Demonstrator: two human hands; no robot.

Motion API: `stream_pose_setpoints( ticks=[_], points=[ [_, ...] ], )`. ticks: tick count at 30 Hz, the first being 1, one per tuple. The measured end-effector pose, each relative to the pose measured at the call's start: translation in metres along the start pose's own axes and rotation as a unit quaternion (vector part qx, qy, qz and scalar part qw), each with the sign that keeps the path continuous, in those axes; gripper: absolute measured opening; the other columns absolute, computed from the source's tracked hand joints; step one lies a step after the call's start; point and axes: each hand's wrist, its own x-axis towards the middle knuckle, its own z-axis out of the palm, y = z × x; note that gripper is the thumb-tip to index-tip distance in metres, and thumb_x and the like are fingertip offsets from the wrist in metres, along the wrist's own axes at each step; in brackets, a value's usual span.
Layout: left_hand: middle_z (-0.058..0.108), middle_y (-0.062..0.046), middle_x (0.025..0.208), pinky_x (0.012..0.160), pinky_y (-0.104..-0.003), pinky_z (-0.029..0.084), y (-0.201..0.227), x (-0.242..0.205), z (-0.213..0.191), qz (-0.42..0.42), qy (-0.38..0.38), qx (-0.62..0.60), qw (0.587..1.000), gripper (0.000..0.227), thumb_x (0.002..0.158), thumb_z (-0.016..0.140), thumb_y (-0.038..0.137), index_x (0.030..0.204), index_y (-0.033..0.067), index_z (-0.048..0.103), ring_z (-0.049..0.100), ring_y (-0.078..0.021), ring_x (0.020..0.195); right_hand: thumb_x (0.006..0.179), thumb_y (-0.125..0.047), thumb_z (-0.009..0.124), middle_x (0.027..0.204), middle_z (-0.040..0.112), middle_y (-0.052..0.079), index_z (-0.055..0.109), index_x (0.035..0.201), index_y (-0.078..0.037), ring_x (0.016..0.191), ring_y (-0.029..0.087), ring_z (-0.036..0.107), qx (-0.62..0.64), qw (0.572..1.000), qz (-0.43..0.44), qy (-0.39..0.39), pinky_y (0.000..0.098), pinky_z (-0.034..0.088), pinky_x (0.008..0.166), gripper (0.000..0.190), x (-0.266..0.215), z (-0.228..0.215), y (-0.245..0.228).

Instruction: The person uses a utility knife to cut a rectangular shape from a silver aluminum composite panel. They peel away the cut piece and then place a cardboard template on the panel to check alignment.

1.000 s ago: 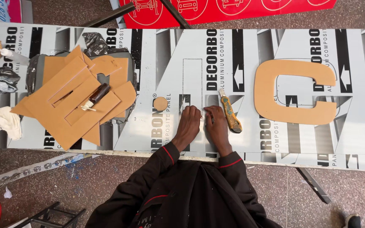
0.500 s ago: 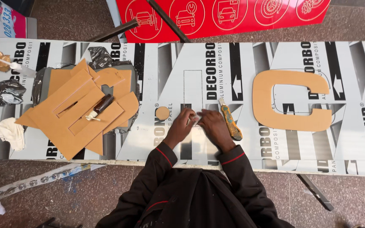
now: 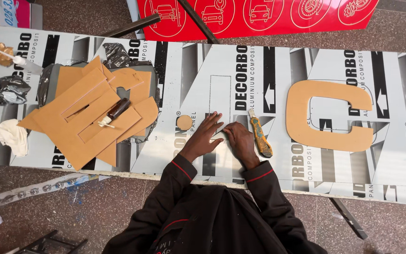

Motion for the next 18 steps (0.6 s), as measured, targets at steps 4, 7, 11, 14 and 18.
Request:
stream_pose_setpoints(
  ticks=[4,7,11,14,18],
  points=[
    [0.043,-0.018,0.159,0.125,-0.05,0.024,0.005,-0.002,0.004,-0.014,0.048,0.114,0.992,0.036,0.106,0.055,0.026,0.136,0.007,0.064,0.034,-0.0368,0.15,0.101,-0.034,0.066,0.087,0.071,-0.002,0.066,0.094,-0.021,0.084,0.023,0.07,0.017,1.0,0.019,-0.014,0.0354,0.055,0.07,0.015,0.005,-0.006,-0.002],
    [0.053,-0.014,0.152,0.123,-0.047,0.029,-0.008,-0.006,0.022,-0.022,0.078,0.143,0.986,0.032,0.106,0.057,0.026,0.135,0.0176,0.067,0.042,-0.0335,0.146,0.097,-0.024,0.072,0.088,0.072,0.004,0.069,0.093,-0.015,0.09,0.03,0.071,0.094,0.996,-0.004,-0.01,0.0392,0.056,0.079,0.01,0.013,-0.015,-0.009],
    [0.064,-0.009,0.14,0.119,-0.041,0.038,-0.036,-0.005,0.037,-0.007,0.093,0.186,0.978,0.026,0.104,0.059,0.03,0.126,0.0246,0.071,0.054,-0.0268,0.138,0.092,-0.015,0.076,0.101,0.072,0.008,0.07,0.1,-0.009,0.105,0.032,0.069,0.199,0.98,-0.011,-0.004,0.0418,0.052,0.093,0.011,0.021,-0.024,-0.019],
    [0.07,-0.003,0.131,0.114,-0.036,0.045,-0.042,0.002,0.031,0.008,0.101,0.193,0.976,0.019,0.103,0.06,0.031,0.118,0.0289,0.072,0.062,-0.0219,0.128,0.09,-0.015,0.077,0.114,0.068,0.014,0.066,0.116,-0.006,0.116,0.037,0.064,0.202,0.979,0.006,-0.013,0.0479,0.048,0.102,0.03,0.021,-0.026,-0.019],
    [0.077,0.0,0.082,0.081,-0.033,0.06,-0.009,0.023,-0.013,-0.013,0.092,0.236,0.967,0.01,0.102,0.06,0.036,0.099,0.0286,0.066,0.077,-0.0172,0.081,0.09,-0.022,0.077,0.137,0.06,0.015,0.06,0.132,-0.006,0.136,0.036,0.052,0.12,0.991,0.015,-0.059,0.0479,0.039,0.116,0.048,0.022,-0.018,-0.012]
  ],
)
